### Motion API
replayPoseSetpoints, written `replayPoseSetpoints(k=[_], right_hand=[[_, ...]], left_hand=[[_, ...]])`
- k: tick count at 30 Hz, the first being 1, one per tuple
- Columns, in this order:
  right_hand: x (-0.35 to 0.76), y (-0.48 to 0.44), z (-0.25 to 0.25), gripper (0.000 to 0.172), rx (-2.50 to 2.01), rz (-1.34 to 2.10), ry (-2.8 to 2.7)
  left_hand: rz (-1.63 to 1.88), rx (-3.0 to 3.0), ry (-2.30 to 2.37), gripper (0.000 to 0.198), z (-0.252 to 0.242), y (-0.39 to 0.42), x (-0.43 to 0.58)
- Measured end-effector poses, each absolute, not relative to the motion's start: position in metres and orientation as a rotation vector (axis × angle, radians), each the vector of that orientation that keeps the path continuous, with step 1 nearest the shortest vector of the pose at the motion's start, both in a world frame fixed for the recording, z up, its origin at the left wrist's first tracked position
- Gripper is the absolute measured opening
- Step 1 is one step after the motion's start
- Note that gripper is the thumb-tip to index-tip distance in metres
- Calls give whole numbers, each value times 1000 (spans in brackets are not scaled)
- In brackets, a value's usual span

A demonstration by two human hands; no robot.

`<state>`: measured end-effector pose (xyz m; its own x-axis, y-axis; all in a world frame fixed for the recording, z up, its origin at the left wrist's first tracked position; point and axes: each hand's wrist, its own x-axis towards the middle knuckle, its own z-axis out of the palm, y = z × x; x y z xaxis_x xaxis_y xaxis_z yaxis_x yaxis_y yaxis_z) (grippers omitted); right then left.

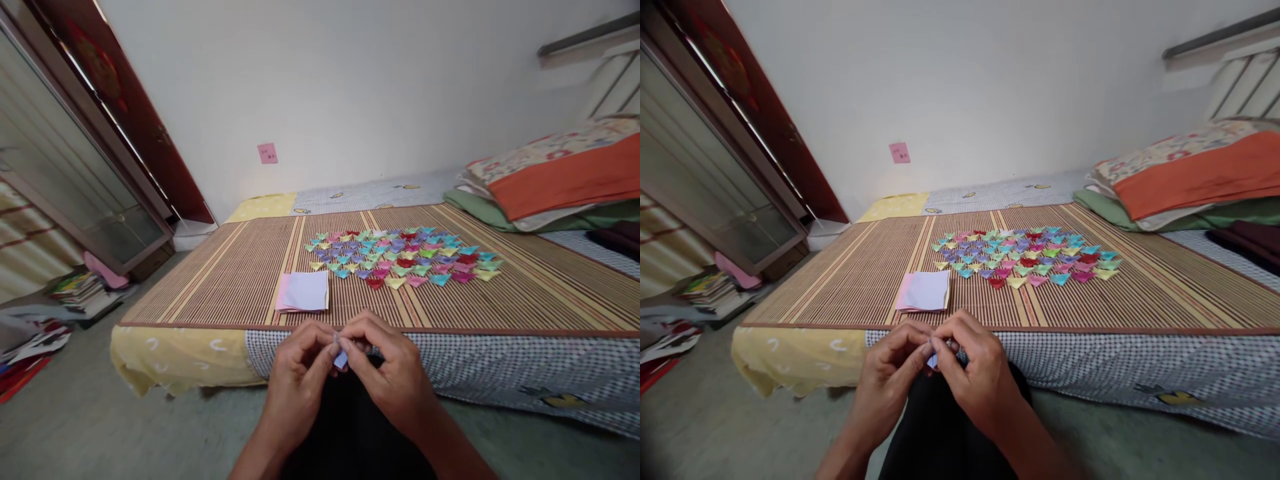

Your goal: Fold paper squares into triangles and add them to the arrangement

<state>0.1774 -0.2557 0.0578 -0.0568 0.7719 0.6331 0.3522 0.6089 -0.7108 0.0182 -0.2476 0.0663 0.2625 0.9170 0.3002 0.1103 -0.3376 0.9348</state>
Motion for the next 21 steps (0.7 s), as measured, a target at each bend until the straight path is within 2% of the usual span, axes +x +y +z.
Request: replayPoseSetpoints(k=[3,11,21], right_hand=[[175,-255,57,22,-962,431,-1646],[172,-255,59,20,-964,287,-1572],[175,-254,58,18,-993,211,-1526]], left_hand=[[1161,1682,955,24,67,-248,18],[1246,1645,1041,24,62,-251,19],[1394,1773,1085,10,53,-248,18]])
